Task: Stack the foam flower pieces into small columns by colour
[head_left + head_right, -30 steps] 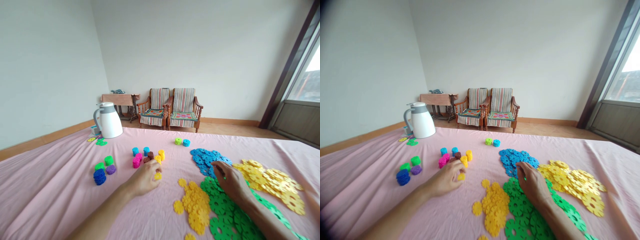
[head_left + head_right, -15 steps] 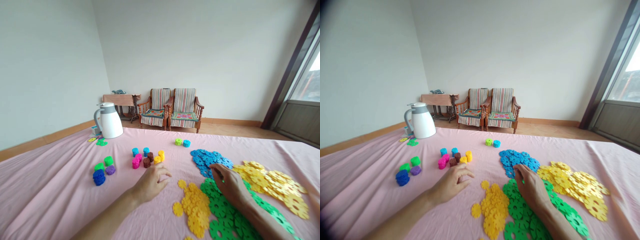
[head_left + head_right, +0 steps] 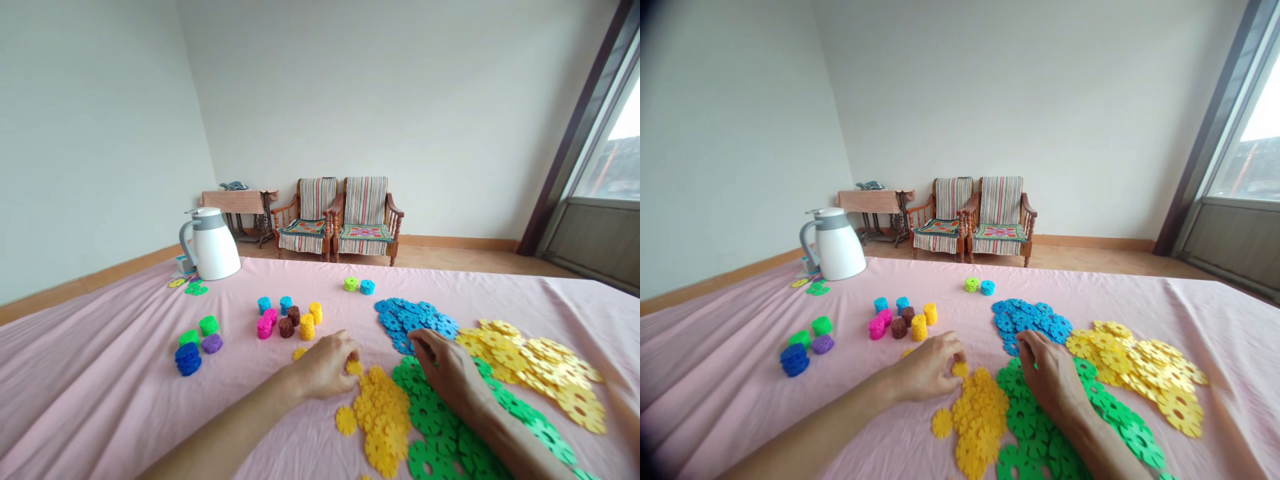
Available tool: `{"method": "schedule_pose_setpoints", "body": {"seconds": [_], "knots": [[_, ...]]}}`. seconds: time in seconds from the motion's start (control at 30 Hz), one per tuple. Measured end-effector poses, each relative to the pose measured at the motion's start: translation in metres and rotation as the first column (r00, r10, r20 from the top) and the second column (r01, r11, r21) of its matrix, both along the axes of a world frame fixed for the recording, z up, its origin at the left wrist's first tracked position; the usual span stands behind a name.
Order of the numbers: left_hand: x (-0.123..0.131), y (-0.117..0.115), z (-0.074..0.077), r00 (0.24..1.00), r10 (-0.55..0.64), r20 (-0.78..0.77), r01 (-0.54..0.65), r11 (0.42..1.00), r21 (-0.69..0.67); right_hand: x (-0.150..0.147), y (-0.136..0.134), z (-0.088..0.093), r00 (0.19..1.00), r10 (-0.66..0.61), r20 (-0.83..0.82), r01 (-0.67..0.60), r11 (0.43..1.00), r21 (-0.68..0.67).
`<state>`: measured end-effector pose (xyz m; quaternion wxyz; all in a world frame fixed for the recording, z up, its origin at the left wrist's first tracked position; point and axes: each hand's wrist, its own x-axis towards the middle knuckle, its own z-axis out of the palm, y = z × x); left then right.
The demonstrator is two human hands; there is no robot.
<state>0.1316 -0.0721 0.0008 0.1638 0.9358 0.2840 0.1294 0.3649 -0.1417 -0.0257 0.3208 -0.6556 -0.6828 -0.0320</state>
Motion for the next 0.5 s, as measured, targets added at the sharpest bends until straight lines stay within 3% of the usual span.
{"method": "schedule_pose_setpoints", "body": {"seconds": [0.1, 0.27, 0.37, 0.5], "knots": [[-0.014, 0.002, 0.01, 0.998, 0.034, 0.046, -0.034, 0.999, 0.006, 0.0, 0.0, 0.0, 1.0, -0.001, -0.002, 0.001, 1.0, -0.025], [-0.061, 0.015, 0.026, 0.972, 0.217, 0.092, -0.215, 0.976, -0.033, 0.001, 0.001, -0.002, 1.0, 0.013, -0.003, -0.013, 0.999, -0.03], [-0.082, 0.021, 0.025, 0.967, 0.242, 0.084, -0.24, 0.97, -0.039, 0.001, 0.002, -0.002, 1.0, 0.026, 0.005, -0.026, 0.999, -0.031], [-0.087, 0.025, 0.016, 0.973, 0.221, 0.066, -0.222, 0.975, 0.003, 0.001, 0.001, -0.002, 1.0, 0.021, 0.014, -0.021, 1.0, -0.015]]}}
